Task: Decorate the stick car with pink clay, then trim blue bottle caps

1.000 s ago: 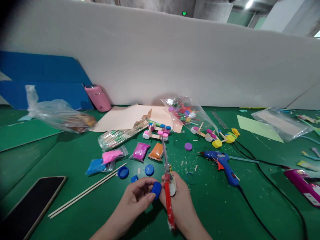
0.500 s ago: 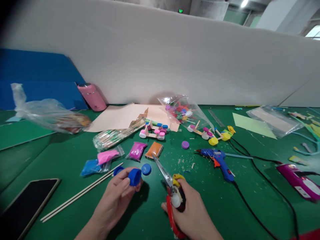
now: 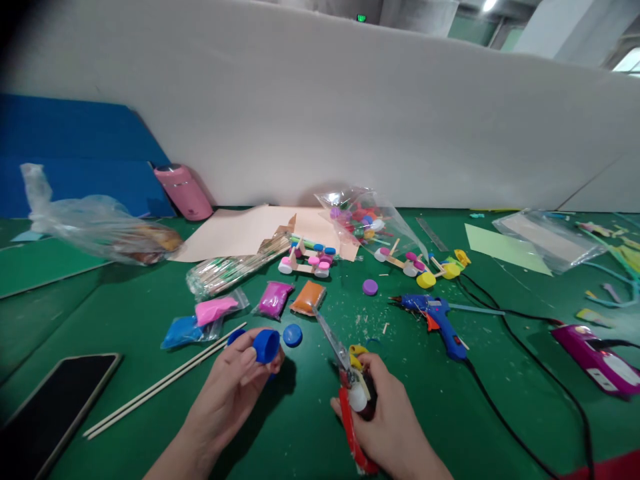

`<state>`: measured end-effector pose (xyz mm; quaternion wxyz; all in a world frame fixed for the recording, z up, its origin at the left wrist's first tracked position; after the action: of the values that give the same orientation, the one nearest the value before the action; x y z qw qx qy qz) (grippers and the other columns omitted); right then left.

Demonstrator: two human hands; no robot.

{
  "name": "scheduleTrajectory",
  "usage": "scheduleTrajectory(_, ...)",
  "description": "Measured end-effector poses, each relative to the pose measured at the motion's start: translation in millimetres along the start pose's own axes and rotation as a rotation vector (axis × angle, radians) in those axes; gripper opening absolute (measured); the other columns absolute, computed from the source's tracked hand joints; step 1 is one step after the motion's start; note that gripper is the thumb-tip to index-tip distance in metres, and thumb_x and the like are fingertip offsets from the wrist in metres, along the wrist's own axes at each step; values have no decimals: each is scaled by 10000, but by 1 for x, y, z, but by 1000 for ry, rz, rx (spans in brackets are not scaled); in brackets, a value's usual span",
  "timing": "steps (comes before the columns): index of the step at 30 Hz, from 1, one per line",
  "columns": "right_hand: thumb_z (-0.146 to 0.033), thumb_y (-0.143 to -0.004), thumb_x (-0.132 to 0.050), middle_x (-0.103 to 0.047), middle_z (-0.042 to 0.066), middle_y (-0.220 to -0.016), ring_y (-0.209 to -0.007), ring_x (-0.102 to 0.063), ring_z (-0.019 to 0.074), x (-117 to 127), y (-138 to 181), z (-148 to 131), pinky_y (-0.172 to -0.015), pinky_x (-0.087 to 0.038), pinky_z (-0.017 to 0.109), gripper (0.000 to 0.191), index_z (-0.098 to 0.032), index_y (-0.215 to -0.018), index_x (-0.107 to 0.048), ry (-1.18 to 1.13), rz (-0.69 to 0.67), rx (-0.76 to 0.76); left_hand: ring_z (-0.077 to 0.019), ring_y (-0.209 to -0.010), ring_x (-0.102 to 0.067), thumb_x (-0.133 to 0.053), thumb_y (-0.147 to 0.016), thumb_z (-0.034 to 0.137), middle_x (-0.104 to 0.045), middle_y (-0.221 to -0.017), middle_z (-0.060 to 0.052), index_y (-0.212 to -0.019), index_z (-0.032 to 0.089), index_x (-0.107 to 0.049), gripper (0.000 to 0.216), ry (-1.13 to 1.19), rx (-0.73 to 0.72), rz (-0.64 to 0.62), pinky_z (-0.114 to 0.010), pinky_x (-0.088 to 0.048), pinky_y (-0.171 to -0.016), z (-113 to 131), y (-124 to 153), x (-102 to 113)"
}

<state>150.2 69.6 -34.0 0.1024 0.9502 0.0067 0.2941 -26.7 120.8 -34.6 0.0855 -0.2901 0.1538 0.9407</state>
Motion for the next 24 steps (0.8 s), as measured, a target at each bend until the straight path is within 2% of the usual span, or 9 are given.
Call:
scheduleTrajectory(6,-329,-588,-643,-566,-28,-644,-522,-506,135,2,9,-7,-482,-425,216,357,-211,-901,-516,-3,35,-5,-109,-590,-482,-624,-683,258,-567,-648,-24,-824,132,-616,188,6,-19,32,-218,-371,-572,3,-1,1)
scheduleTrajectory(10,-328,-575,-658,-606,-9,-690,-549,-529,146,0,17,-4,-501,-434,206,332,-231,-874,-549,77,-81,3,-104,-592,-468,-636,-672,257,-554,-661,-17,-821,141,-621,189,23,-21,19,-213,-363,-562,4,-1,1)
scheduleTrajectory(14,-316,-584,-639,-612,-18,-622,-499,-534,146,1,24,9,-450,-417,191,284,-260,-853,-569,139,-162,-81,-95,-580,-446,-637,-671,251,-535,-653,-7,-824,142,-629,188,35,-27,4,-211,-351,-555,5,-1,0)
scheduleTrajectory(18,-255,-553,-635,-618,-25,-606,-504,-559,152,-9,29,15,-454,-420,187,275,-279,-820,-575,83,-260,-156,-98,-597,-445,-655,-645,269,-546,-679,-16,-830,139,-645,226,18,-36,13,-222,-360,-578,4,0,2)
scheduleTrajectory(24,-205,-522,-634,-600,-32,-581,-488,-531,132,-13,29,5,-442,-393,174,204,-254,-714,-588,7,-291,-170,-127,-692,-497,-676,-625,260,-589,-780,-42,-847,145,-662,251,-9,-9,32,-251,-396,-670,-1,-1,6)
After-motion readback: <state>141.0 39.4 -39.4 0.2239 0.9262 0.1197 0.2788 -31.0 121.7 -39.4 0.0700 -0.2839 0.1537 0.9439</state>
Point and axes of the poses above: each hand's wrist, its own y-axis away from the middle knuckle, its own x-axis out of the back of the hand, z = x × y, the point moved 10 cm from there along -y, towards the middle knuckle
